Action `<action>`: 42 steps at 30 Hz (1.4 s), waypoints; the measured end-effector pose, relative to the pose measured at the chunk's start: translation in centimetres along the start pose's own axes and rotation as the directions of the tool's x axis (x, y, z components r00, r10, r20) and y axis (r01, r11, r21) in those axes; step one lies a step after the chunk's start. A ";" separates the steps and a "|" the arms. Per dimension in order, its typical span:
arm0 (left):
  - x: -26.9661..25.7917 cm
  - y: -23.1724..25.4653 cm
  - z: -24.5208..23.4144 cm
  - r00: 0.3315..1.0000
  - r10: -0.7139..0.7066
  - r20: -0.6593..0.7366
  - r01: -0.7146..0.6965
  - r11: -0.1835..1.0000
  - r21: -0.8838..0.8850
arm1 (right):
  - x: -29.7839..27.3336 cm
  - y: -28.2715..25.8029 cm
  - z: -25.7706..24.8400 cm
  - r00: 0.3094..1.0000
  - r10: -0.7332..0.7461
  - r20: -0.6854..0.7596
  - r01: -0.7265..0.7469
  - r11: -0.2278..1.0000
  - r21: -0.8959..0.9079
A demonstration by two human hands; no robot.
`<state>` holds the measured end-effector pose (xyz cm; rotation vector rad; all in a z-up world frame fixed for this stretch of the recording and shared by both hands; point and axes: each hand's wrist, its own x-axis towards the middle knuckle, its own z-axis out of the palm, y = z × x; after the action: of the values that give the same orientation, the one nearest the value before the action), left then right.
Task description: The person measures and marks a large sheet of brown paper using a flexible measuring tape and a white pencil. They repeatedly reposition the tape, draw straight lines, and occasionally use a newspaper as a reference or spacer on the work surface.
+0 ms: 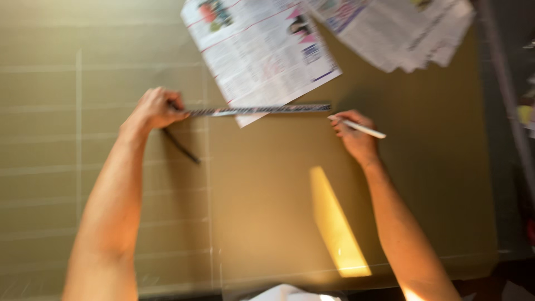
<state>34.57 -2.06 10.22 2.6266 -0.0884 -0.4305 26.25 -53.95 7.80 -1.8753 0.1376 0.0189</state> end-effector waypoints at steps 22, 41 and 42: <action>-1.9 -1.0 0.8 0.996 -0.078 0.050 0.075 0.996 0.055 | -6.2 3.4 -2.8 0.980 0.073 -0.184 -0.037 0.980 0.194; -36.4 5.3 10.4 0.993 -0.067 0.092 0.075 0.993 -0.086 | -29.1 2.0 -6.2 0.963 0.037 0.265 -0.019 0.997 -0.074; -36.3 5.2 10.8 0.993 -0.081 0.083 0.086 0.995 -0.056 | -29.4 2.0 -6.1 0.964 0.006 0.264 0.020 0.995 -0.094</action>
<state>-3.25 -6.55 13.94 2.5609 0.0083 -0.5595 -3.47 -57.83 10.18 -1.9500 -0.0552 0.2750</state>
